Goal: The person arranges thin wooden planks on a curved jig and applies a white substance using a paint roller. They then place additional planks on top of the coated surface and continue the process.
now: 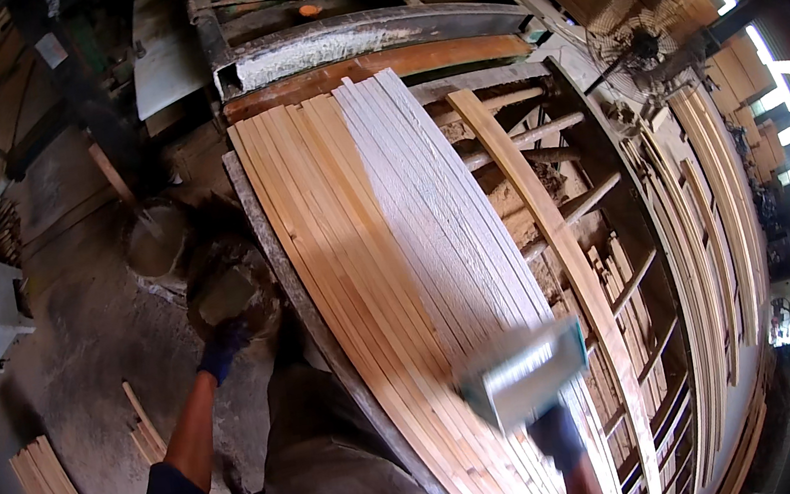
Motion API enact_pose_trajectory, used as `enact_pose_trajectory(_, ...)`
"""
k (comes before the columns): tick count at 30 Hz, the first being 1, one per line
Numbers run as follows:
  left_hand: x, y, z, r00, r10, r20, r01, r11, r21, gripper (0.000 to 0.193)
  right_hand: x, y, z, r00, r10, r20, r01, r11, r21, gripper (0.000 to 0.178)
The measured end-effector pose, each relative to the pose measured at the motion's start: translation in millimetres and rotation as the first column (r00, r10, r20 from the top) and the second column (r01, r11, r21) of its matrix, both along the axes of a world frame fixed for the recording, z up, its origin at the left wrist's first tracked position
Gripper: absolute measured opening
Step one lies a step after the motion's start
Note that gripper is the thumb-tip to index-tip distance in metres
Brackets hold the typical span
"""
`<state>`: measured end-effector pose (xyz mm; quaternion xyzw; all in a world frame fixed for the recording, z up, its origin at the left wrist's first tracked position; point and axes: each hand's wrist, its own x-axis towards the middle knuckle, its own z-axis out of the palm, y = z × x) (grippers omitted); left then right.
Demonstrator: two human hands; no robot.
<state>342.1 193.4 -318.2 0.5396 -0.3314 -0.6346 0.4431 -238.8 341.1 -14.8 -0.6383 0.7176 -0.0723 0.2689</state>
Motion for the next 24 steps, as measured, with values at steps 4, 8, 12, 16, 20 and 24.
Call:
enact_pose_trajectory(4,-6.3,49.1,-11.6,0.958,-0.265,0.108,0.189,0.868,0.460,0.025,-29.9,141.9,13.3,0.984,-0.180,-0.015,0.181,0.978,0.102,0.016)
enact_pose_trajectory(8,-0.3,92.8,-4.7,0.985,-0.156,0.074,0.079,0.787,0.612,0.038,-10.0,136.0,30.1,0.960,-0.270,0.077,0.261,0.959,0.113,0.023)
enact_pose_trajectory(12,26.6,107.0,-16.2,0.999,0.053,0.007,-0.045,0.763,0.645,0.027,23.5,-5.5,22.1,0.993,0.017,-0.113,-0.006,0.995,0.099,0.022)
enact_pose_trajectory(16,54.3,101.6,-50.8,0.993,0.095,0.063,-0.113,0.732,0.672,0.030,86.1,-203.1,-19.9,0.899,0.321,-0.298,-0.388,0.900,-0.200,0.020)
enact_pose_trajectory(20,59.1,68.0,-48.4,0.989,0.134,0.054,-0.138,0.773,0.620,0.032,215.6,-425.8,-36.1,0.922,0.381,0.072,-0.343,0.887,-0.309,0.030)
enact_pose_trajectory(24,57.5,21.8,-32.1,0.996,0.090,-0.018,-0.070,0.875,0.479,0.032,312.5,-509.8,-9.3,0.909,0.168,0.381,-0.115,0.981,-0.159,0.030)
